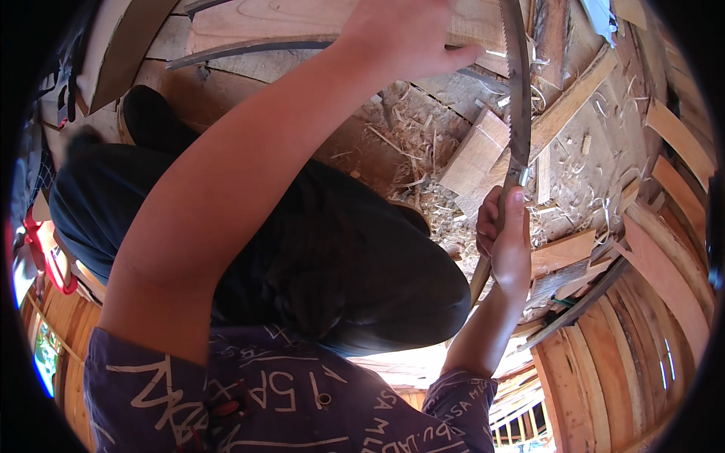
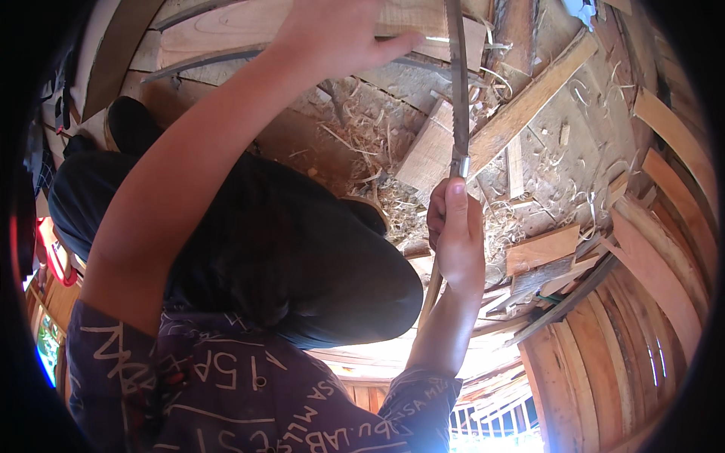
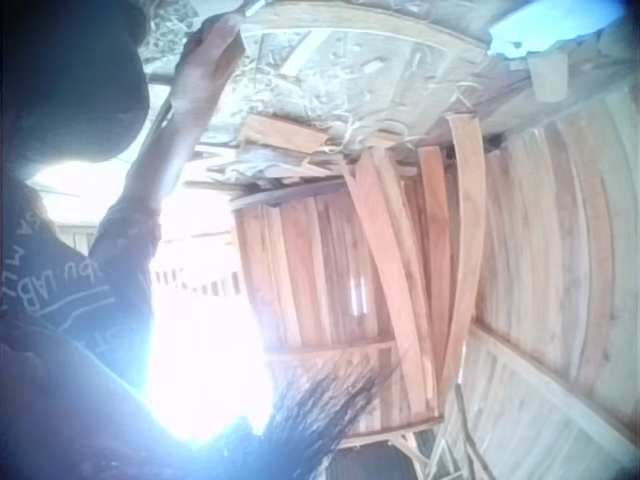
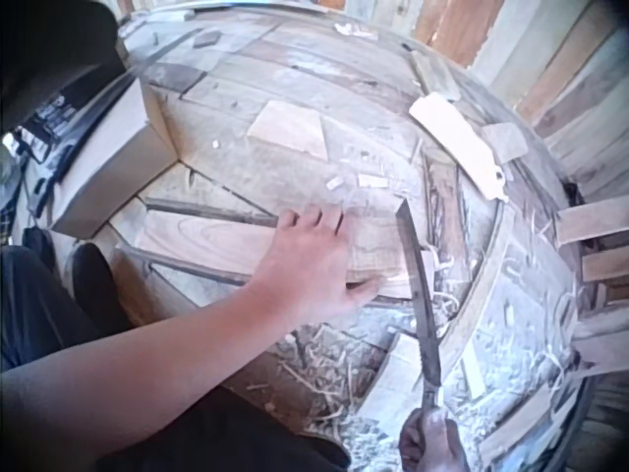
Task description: The person shaves a piece of wood using a blade, holding the wood against their lap while seated on the floor.
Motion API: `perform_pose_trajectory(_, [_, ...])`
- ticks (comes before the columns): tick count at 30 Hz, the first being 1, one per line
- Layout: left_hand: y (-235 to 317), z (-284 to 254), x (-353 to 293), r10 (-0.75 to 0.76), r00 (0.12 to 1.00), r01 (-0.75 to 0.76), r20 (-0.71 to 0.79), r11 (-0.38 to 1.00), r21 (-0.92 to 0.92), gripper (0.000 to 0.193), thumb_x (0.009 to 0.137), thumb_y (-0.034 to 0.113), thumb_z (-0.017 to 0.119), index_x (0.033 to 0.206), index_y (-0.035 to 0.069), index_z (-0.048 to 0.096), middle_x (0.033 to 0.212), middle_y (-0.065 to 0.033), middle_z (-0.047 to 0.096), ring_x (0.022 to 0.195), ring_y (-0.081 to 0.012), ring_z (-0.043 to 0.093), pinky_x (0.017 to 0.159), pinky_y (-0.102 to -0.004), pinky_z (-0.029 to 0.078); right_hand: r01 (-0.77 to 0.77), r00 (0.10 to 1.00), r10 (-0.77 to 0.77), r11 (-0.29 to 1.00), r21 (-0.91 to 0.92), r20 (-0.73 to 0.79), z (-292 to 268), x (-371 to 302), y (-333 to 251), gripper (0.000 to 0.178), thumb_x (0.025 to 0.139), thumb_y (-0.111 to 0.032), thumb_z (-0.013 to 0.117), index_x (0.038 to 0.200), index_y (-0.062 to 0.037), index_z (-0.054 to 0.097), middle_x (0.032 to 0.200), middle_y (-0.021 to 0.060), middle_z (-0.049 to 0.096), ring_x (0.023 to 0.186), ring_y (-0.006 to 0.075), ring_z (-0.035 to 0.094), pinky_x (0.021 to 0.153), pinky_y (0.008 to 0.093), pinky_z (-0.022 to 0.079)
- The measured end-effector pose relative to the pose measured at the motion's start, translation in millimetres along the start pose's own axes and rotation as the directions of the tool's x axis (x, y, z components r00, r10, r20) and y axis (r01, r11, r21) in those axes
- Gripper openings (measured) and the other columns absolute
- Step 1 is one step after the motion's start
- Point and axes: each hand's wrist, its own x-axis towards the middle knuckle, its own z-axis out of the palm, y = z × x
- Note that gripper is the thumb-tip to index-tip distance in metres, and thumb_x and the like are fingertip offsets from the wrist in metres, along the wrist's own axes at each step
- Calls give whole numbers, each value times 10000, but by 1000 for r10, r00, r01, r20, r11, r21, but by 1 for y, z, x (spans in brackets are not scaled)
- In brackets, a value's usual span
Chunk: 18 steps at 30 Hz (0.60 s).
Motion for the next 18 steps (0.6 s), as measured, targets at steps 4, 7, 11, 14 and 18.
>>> perform_pose_trajectory(4, [4, -1, 2, 0, 1000, 0, 0, 1000, -7, 784, 812, 526, 616, 1297, -73, 474, 1211, -243, 559, 1154, -363, 528, 978, -511, 393, 27, 1000, -27, 999, -38, -14, 13, 39, -32, 563, 983, -617, 325, 660, -159, 379, 510, -66, 317, 400, 45, 262, 374, 240, 199])
perform_pose_trajectory(7, [2, 1, 4, -23, 1000, 23, -19, 1000, 10, 794, 806, 537, 616, 1299, -69, 472, 1205, -230, 563, 1145, -354, 528, 976, -507, 388, 14, 1000, -14, 1000, 13, -6, 22, 65, -58, 536, 978, -625, 347, 714, -159, 378, 517, -68, 297, 380, 39, 240, 348, 218, 195])
perform_pose_trajectory(11, [7, -19, -8, 60, 998, -61, 29, 998, 26, 813, 797, 552, 614, 1304, -66, 468, 1200, -226, 570, 1142, -351, 530, 979, -514, 379, 20, 998, -21, 1000, -16, -59, 19, 47, -44, 548, 991, -604, 327, 692, -150, 395, 521, -64, 304, 401, 38, 265, 369, 225, 195])
perform_pose_trajectory(14, [5, -18, -11, 99, 995, -99, 23, 995, -31, 820, 797, 560, 610, 1304, -68, 466, 1190, -222, 574, 1137, -347, 534, 976, -515, 378, -3, 996, 8, 998, 60, -85, 20, 29, -38, 541, 1007, -573, 314, 706, -133, 400, 533, -68, 307, 411, 27, 268, 371, 217, 188])
perform_pose_trajectory(18, [4, -5, -5, 32, 999, -31, -41, 999, 33, 798, 806, 559, 604, 1277, -74, 483, 1190, -222, 577, 1130, -343, 539, 968, -505, 389, 34, 996, -29, 998, 58, -85, 32, 48, -42, 533, 1008, -569, 324, 712, -134, 414, 542, -74, 309, 415, 23, 259, 373, 216, 186])
